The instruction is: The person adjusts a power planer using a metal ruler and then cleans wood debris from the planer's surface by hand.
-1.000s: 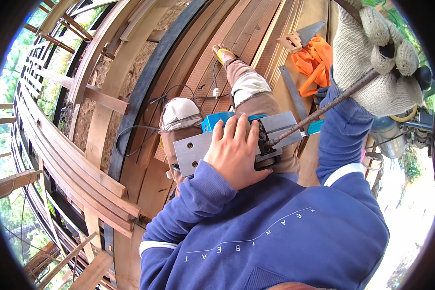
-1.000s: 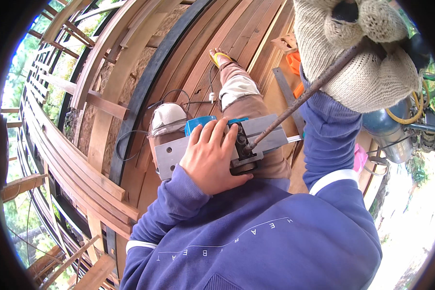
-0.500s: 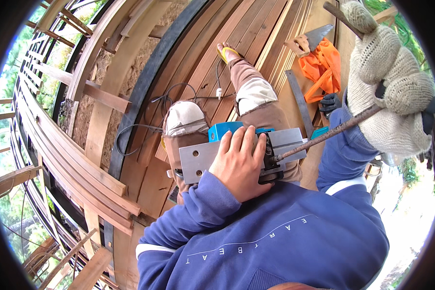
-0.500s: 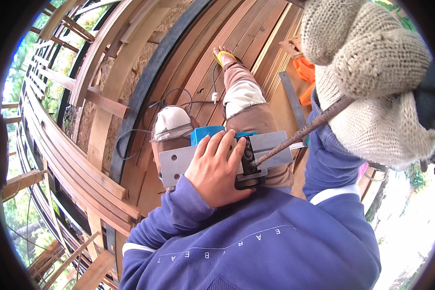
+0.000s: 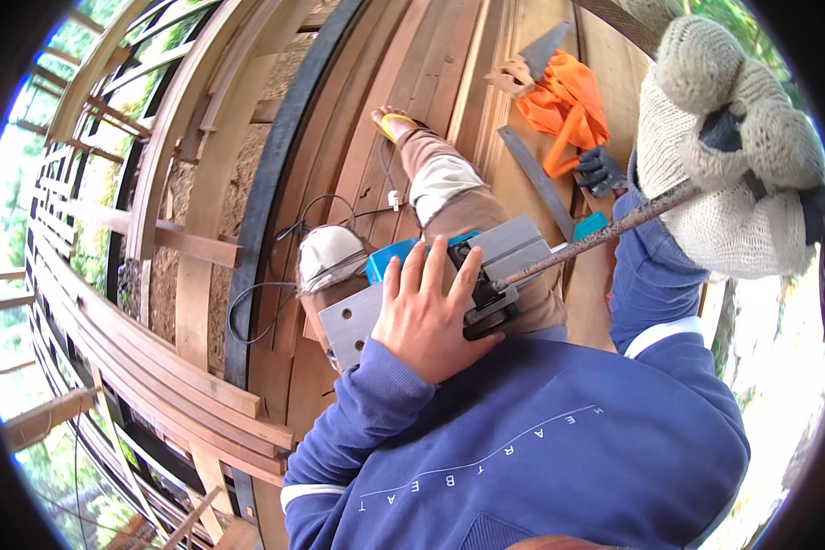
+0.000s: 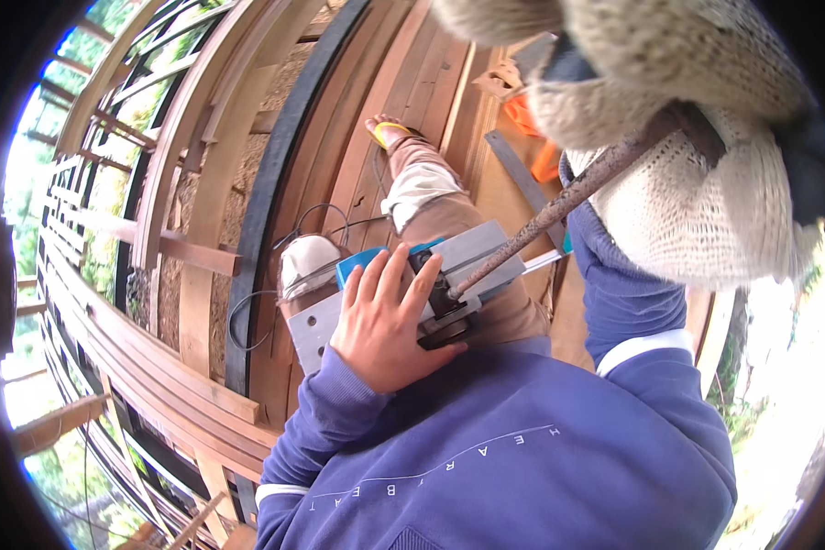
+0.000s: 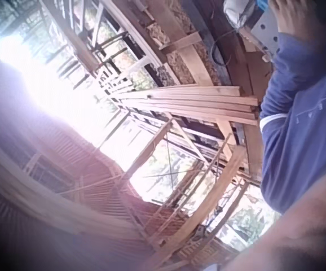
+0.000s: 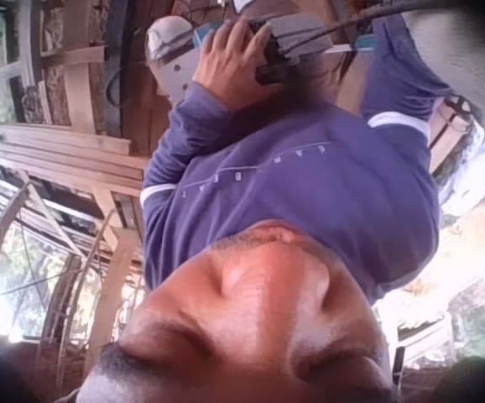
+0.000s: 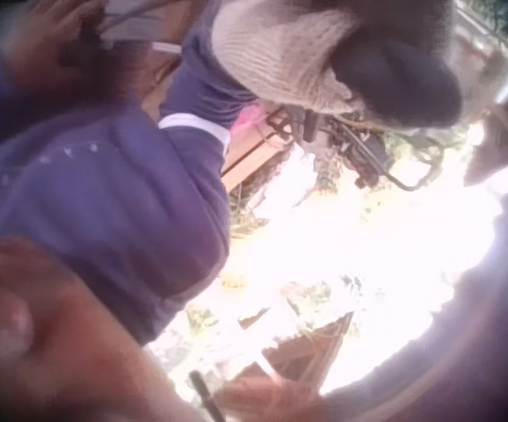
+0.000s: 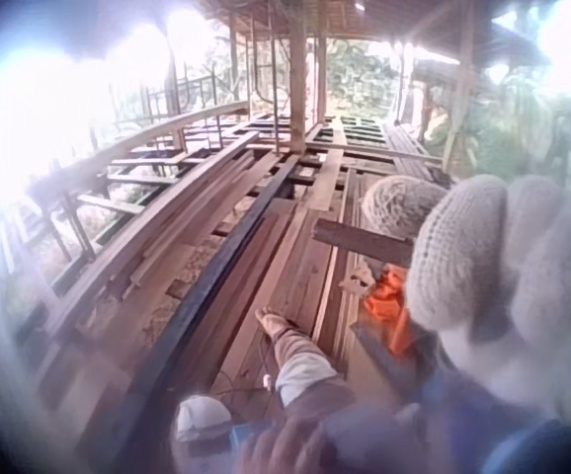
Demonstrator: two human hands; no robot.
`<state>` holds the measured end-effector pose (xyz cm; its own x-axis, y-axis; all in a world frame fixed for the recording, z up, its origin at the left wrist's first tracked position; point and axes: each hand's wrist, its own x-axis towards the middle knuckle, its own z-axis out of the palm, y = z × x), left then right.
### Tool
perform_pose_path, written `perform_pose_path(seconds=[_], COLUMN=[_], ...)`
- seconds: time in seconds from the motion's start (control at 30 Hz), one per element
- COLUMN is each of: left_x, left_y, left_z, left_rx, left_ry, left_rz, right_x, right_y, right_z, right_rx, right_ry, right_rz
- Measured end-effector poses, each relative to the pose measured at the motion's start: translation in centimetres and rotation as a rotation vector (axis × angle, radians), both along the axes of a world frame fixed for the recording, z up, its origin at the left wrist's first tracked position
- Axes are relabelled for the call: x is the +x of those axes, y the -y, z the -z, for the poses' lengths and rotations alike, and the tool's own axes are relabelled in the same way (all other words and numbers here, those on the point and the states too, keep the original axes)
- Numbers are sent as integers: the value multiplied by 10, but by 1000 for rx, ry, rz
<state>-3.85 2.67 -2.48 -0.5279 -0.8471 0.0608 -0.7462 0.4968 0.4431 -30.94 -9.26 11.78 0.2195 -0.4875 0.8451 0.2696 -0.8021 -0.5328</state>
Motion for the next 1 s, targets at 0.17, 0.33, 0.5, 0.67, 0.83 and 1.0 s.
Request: perform_pose_path(seconds=[0.17, 0.33, 0.5, 0.67, 0.83, 1.0], left_x=[-5, -4, 8, 11, 11, 9], left_y=[-7, 3, -3, -2, -3, -4], left_z=[5, 1, 6, 11, 9, 6], left_rx=[47, 48, -3, -47, -48, -47], left_ry=[41, 16, -93, -212, -238, -201], left_rz=[33, 55, 152, 255, 249, 250], right_x=[-20, -44, -63, -92, -117, -107], right_y=[-16, -7, -35, -90, -182, -226], right_z=[1, -13, 15, 136, 274, 316], right_rx=[37, 97, 432, 582, 688, 923], right_ry=[35, 53, -112, -964, -1311, -1628], right_rz=[133, 170, 351, 699, 820, 881])
